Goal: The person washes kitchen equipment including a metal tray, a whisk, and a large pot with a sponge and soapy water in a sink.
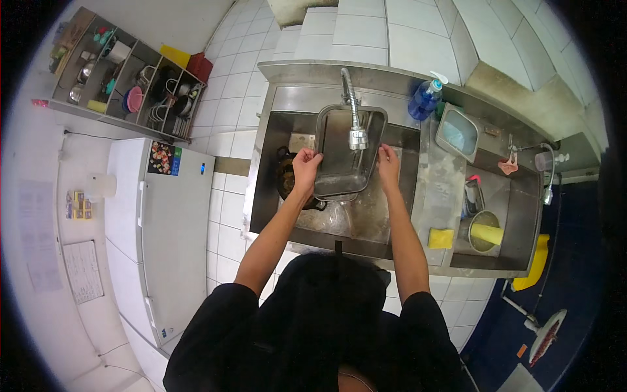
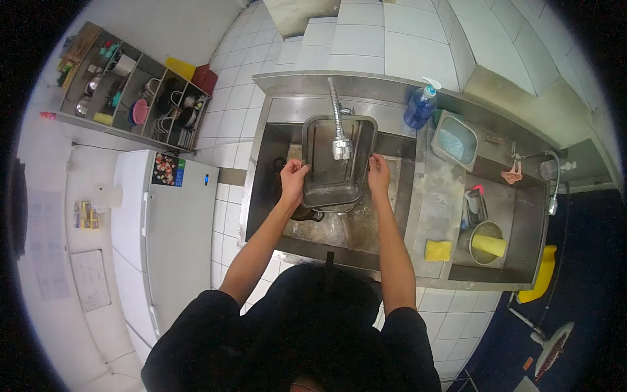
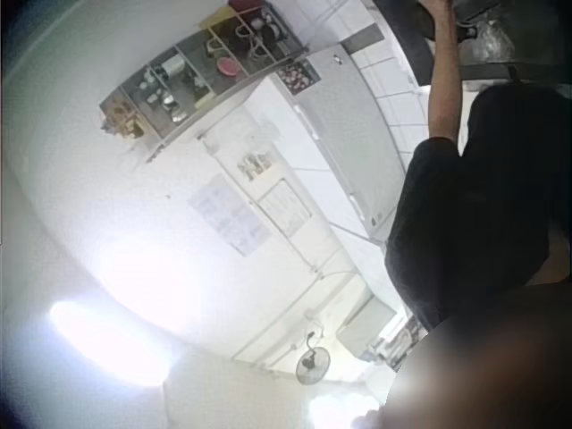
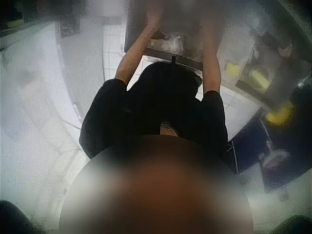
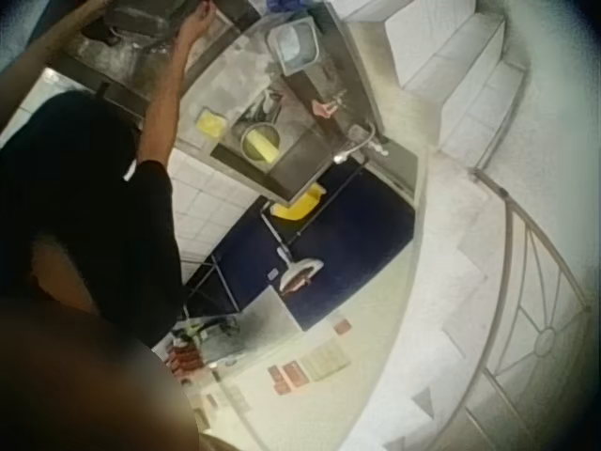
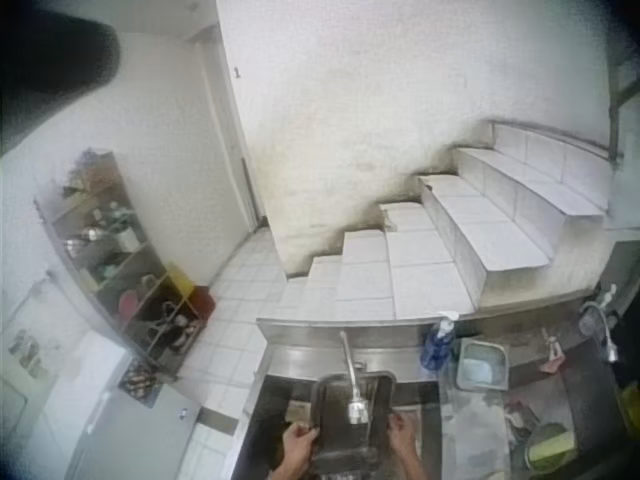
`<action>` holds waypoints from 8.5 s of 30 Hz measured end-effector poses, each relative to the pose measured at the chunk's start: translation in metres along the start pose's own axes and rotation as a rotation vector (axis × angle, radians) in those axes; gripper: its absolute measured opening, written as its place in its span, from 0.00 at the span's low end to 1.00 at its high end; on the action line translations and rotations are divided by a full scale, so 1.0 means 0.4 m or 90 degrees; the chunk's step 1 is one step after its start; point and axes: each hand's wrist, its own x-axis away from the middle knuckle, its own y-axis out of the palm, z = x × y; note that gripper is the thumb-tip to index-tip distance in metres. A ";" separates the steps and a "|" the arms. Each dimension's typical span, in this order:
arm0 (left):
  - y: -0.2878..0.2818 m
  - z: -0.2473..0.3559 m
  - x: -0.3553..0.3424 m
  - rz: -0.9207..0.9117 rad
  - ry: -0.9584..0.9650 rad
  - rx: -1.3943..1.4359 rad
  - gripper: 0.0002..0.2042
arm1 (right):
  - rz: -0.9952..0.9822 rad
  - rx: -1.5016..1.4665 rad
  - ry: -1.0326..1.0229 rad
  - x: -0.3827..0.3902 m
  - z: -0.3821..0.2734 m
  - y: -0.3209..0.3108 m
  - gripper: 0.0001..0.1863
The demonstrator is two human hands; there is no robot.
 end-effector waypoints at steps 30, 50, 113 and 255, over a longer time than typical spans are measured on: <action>-0.105 0.039 0.155 0.147 0.029 -0.133 0.11 | -0.144 0.010 -0.189 -0.059 -0.058 0.147 0.23; 0.117 -0.381 -0.007 0.031 -0.514 0.412 0.19 | -0.011 0.207 -0.278 0.171 -0.261 -0.119 0.16; -0.025 0.339 0.730 -0.271 0.673 -0.498 0.06 | -0.311 -0.439 0.102 0.740 -0.020 0.103 0.30; -2.340 -1.222 10.465 -2.165 -0.467 -1.175 0.32 | 1.892 0.364 0.738 10.089 0.967 -3.224 0.10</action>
